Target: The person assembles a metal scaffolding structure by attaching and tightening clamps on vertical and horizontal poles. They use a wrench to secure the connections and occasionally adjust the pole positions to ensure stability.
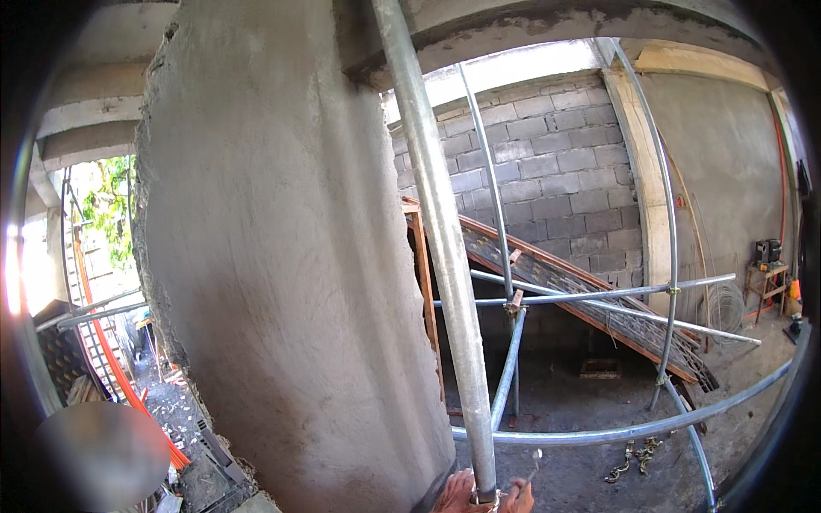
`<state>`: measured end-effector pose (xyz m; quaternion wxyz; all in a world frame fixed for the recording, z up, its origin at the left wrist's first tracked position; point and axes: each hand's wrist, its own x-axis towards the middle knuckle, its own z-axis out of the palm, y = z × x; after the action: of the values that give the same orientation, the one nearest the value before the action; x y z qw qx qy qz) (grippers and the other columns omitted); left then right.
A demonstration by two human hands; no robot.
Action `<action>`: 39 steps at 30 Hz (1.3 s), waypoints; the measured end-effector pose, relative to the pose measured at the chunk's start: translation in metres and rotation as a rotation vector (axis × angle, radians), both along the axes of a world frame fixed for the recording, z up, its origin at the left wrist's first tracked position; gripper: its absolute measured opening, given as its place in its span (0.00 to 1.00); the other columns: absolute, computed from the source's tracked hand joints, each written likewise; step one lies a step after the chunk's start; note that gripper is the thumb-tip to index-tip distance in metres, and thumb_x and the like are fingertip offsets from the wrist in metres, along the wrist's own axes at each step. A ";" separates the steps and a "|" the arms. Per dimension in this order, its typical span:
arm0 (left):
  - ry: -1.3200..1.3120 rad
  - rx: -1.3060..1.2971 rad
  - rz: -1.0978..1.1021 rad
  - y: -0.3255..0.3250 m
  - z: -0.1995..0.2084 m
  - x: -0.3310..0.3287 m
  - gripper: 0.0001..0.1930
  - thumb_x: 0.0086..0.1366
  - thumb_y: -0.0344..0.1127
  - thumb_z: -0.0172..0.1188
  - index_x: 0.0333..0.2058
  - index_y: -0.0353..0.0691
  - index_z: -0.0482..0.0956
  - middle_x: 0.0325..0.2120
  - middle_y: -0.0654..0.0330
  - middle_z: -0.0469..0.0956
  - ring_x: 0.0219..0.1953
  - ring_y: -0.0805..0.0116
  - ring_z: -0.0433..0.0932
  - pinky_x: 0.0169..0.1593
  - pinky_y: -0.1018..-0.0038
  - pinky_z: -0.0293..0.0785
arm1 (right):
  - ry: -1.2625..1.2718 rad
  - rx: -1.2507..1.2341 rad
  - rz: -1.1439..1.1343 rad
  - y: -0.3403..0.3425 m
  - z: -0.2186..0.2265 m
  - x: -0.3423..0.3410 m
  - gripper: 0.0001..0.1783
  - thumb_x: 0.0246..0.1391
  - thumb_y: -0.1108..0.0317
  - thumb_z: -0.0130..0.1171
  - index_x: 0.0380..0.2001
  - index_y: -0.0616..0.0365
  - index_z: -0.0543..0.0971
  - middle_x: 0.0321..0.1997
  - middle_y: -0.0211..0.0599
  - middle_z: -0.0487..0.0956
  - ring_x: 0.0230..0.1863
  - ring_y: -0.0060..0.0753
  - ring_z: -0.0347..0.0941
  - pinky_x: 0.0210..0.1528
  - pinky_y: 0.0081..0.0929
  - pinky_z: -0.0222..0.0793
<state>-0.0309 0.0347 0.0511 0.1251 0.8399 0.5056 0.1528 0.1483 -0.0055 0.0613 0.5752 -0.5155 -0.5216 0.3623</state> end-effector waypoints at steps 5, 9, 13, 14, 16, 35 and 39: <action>-0.009 -0.017 0.057 -0.015 0.000 -0.003 0.29 0.60 0.65 0.59 0.50 0.50 0.81 0.48 0.57 0.79 0.57 0.57 0.70 0.65 0.57 0.55 | 0.035 0.487 -0.068 0.040 0.086 -0.029 0.13 0.63 0.70 0.48 0.49 0.55 0.75 0.32 0.48 0.78 0.32 0.48 0.77 0.36 0.43 0.71; -0.016 -0.033 0.104 -0.027 -0.009 -0.009 0.29 0.60 0.65 0.59 0.50 0.50 0.81 0.48 0.56 0.79 0.56 0.57 0.71 0.64 0.57 0.56 | 0.070 0.687 0.020 0.050 0.173 -0.037 0.13 0.65 0.66 0.51 0.47 0.61 0.76 0.38 0.56 0.80 0.38 0.59 0.79 0.38 0.47 0.71; -0.024 -0.086 0.166 -0.039 -0.016 -0.009 0.29 0.60 0.64 0.59 0.50 0.49 0.81 0.48 0.56 0.78 0.56 0.57 0.72 0.64 0.58 0.58 | 0.031 0.721 -0.064 0.055 0.229 -0.036 0.19 0.51 0.58 0.69 0.40 0.61 0.80 0.29 0.42 0.73 0.30 0.40 0.73 0.32 0.38 0.69; -0.032 -0.102 0.173 -0.041 -0.016 -0.011 0.29 0.60 0.64 0.59 0.50 0.49 0.81 0.48 0.56 0.78 0.56 0.57 0.72 0.64 0.58 0.59 | 0.001 0.694 -0.021 0.055 0.235 -0.035 0.21 0.48 0.56 0.71 0.39 0.61 0.80 0.30 0.41 0.73 0.31 0.40 0.74 0.32 0.38 0.69; -0.034 -0.139 0.200 -0.042 -0.015 -0.013 0.29 0.60 0.64 0.59 0.50 0.48 0.80 0.48 0.56 0.78 0.55 0.57 0.72 0.63 0.58 0.60 | -0.093 0.639 0.023 0.058 0.239 -0.032 0.26 0.42 0.52 0.75 0.37 0.60 0.80 0.31 0.39 0.72 0.32 0.40 0.74 0.32 0.39 0.70; -0.322 -0.566 0.536 0.015 -0.030 -0.010 0.30 0.61 0.63 0.59 0.51 0.45 0.79 0.48 0.53 0.78 0.52 0.57 0.76 0.60 0.59 0.68 | -0.064 0.658 0.694 0.099 0.227 -0.018 0.28 0.47 0.45 0.70 0.40 0.57 0.75 0.43 0.46 0.74 0.41 0.46 0.75 0.43 0.44 0.69; -0.451 -0.753 0.523 -0.006 -0.047 -0.009 0.30 0.61 0.63 0.59 0.51 0.44 0.79 0.48 0.53 0.77 0.51 0.57 0.77 0.59 0.59 0.70 | -0.037 0.820 0.574 0.107 0.232 -0.016 0.30 0.43 0.42 0.71 0.29 0.58 0.72 0.31 0.40 0.68 0.31 0.42 0.75 0.25 0.36 0.73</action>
<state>-0.0395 0.0291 0.0041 0.4825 0.5281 0.6793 0.1638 0.1320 0.1014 0.2930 0.5983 -0.0888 -0.7521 0.2618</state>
